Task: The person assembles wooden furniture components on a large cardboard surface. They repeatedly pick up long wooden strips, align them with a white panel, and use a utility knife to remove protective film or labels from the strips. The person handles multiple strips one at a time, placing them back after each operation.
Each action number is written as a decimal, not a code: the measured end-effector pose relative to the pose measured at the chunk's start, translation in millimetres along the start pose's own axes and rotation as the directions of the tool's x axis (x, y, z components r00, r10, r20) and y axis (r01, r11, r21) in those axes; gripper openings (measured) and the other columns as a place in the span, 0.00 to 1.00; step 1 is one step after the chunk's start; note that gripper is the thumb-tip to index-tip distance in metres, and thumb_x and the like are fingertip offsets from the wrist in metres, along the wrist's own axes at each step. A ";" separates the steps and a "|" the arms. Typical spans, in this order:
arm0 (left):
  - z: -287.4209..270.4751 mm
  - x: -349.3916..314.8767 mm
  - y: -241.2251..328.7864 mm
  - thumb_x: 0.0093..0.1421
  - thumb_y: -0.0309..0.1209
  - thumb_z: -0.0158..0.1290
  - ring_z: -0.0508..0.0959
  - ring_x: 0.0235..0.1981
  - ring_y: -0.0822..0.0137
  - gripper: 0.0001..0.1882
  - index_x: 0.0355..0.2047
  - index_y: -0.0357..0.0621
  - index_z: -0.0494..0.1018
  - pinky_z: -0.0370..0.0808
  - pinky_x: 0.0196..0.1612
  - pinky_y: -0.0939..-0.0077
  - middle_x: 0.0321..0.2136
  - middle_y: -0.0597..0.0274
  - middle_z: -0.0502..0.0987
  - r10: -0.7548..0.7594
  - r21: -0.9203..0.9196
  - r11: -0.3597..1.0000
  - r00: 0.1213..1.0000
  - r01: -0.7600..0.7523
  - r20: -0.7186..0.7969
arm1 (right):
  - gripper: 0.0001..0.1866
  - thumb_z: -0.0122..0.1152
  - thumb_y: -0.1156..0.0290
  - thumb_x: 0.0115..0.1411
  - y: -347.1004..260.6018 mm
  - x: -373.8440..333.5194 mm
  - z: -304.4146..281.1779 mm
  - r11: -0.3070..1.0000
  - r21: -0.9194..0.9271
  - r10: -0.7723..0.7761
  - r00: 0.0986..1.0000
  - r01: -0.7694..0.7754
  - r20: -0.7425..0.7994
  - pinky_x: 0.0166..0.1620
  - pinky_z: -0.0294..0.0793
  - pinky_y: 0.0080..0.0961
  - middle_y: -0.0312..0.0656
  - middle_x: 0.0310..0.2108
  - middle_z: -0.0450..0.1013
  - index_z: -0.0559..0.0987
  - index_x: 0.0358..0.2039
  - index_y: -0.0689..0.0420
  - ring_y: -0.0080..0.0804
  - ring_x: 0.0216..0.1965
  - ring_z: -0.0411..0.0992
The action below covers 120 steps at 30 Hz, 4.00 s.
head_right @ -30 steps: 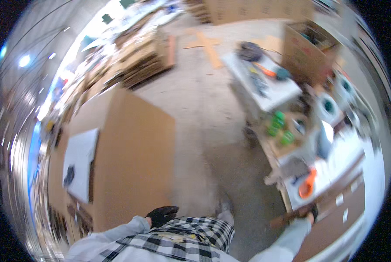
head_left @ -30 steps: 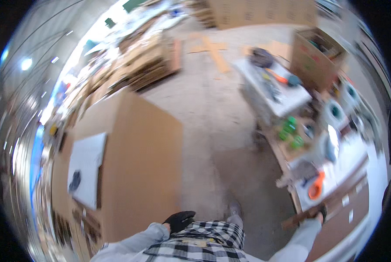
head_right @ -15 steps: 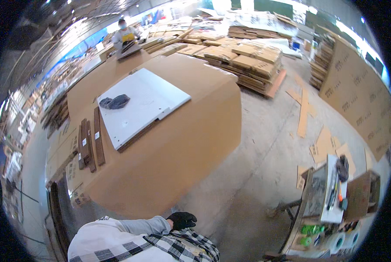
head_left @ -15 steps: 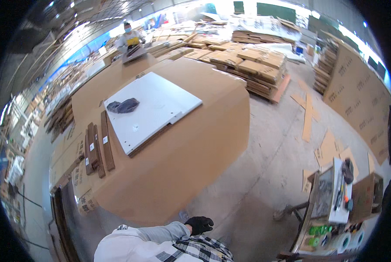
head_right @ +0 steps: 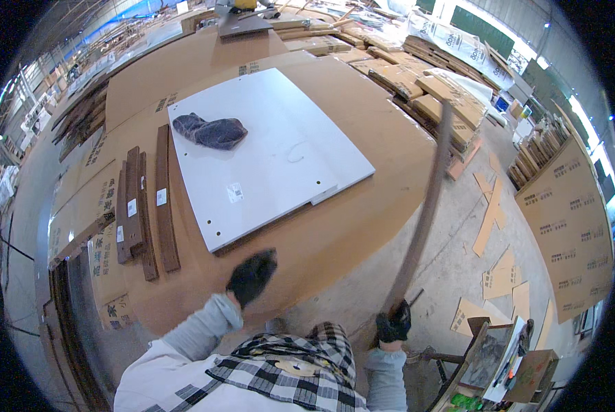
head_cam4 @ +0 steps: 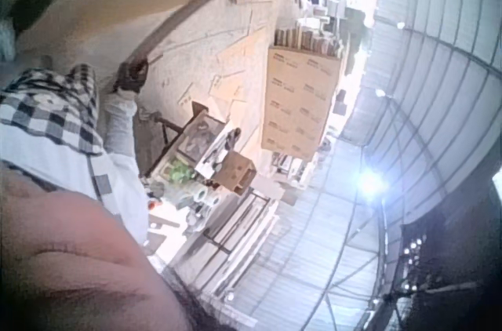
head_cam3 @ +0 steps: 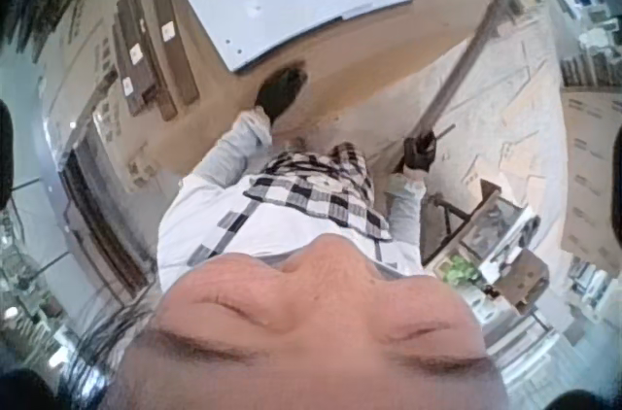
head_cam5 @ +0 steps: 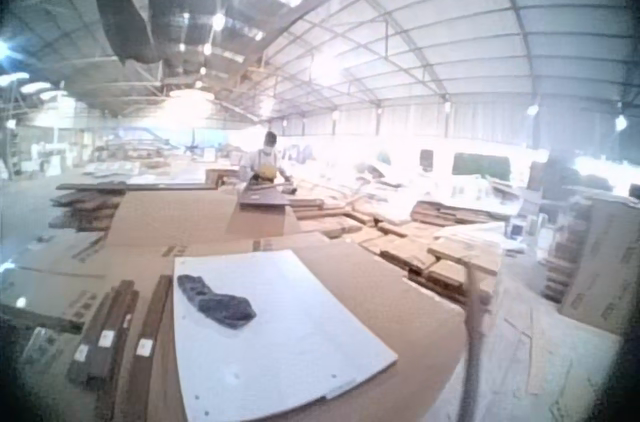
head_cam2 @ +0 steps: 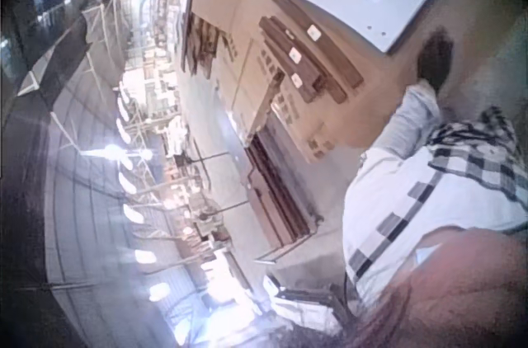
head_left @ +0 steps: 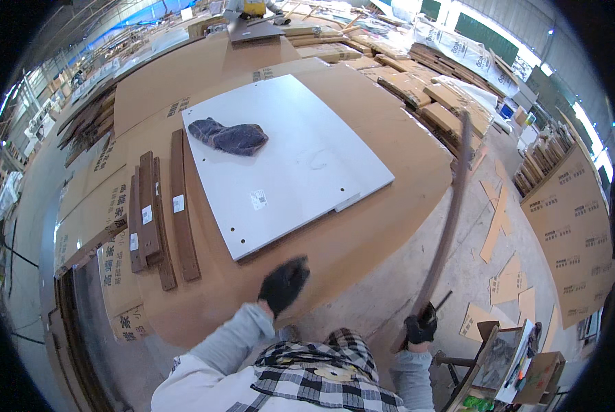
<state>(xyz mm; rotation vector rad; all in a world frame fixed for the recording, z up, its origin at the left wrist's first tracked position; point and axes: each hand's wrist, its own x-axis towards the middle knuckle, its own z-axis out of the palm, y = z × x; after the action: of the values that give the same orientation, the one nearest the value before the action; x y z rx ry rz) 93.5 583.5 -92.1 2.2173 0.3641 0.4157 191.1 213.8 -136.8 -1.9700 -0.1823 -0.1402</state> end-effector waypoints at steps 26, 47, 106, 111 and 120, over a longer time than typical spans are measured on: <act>132.3 258.4 32.1 0.59 0.48 0.48 0.60 0.61 0.53 0.29 0.58 0.50 0.64 0.53 0.64 0.58 0.59 0.52 0.63 0.441 -0.290 0.898 0.664 -0.331 0.604 | 0.30 0.69 0.57 0.44 -115.5 468.5 280.8 0.842 -0.323 -0.118 0.730 0.433 0.673 0.42 0.73 0.35 0.49 0.36 0.75 0.74 0.46 0.58 0.45 0.39 0.74; -155.9 53.3 -168.8 0.53 0.49 0.55 0.63 0.56 0.50 0.40 0.61 0.43 0.55 0.60 0.58 0.56 0.55 0.48 0.64 -0.605 0.258 0.476 0.526 0.841 -0.598 | 0.20 0.55 0.56 0.59 -8.8 441.5 277.3 0.943 0.111 0.232 0.857 -0.314 0.460 0.31 0.71 0.26 0.36 0.35 0.75 0.76 0.48 0.51 0.26 0.29 0.70; -108.9 21.1 -149.4 0.49 0.34 0.60 0.62 0.57 0.49 0.39 0.60 0.43 0.55 0.60 0.60 0.61 0.53 0.47 0.62 -0.491 -0.026 0.721 0.484 0.693 -0.724 | 0.23 0.57 0.46 0.55 -59.1 406.0 275.0 0.631 0.260 0.471 0.627 -0.731 0.620 0.10 0.55 0.17 0.46 0.26 0.77 0.77 0.38 0.53 0.23 0.11 0.64; -110.2 24.7 -147.7 0.49 0.35 0.60 0.63 0.57 0.48 0.39 0.60 0.44 0.57 0.58 0.62 0.61 0.56 0.46 0.61 -0.570 -0.083 0.666 0.435 0.741 -0.697 | 0.18 0.64 0.49 0.53 -47.4 406.6 280.2 0.831 0.181 0.461 0.834 -0.525 0.305 0.13 0.57 0.20 0.36 0.17 0.73 0.79 0.35 0.49 0.23 0.11 0.62; -108.9 31.1 -146.0 0.49 0.36 0.59 0.67 0.52 0.46 0.38 0.59 0.44 0.56 0.67 0.54 0.58 0.49 0.46 0.65 -0.549 0.047 0.602 0.456 0.797 -0.700 | 0.17 0.64 0.58 0.56 -25.5 428.8 261.6 0.939 -0.015 0.307 0.814 -0.345 0.493 0.18 0.63 0.20 0.33 0.24 0.75 0.78 0.43 0.53 0.23 0.18 0.71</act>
<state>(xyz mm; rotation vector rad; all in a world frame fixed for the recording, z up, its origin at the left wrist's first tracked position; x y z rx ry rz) 59.4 759.9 -135.4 1.9576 1.8061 0.6519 610.7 491.2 -138.6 -1.8969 -0.1686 0.5932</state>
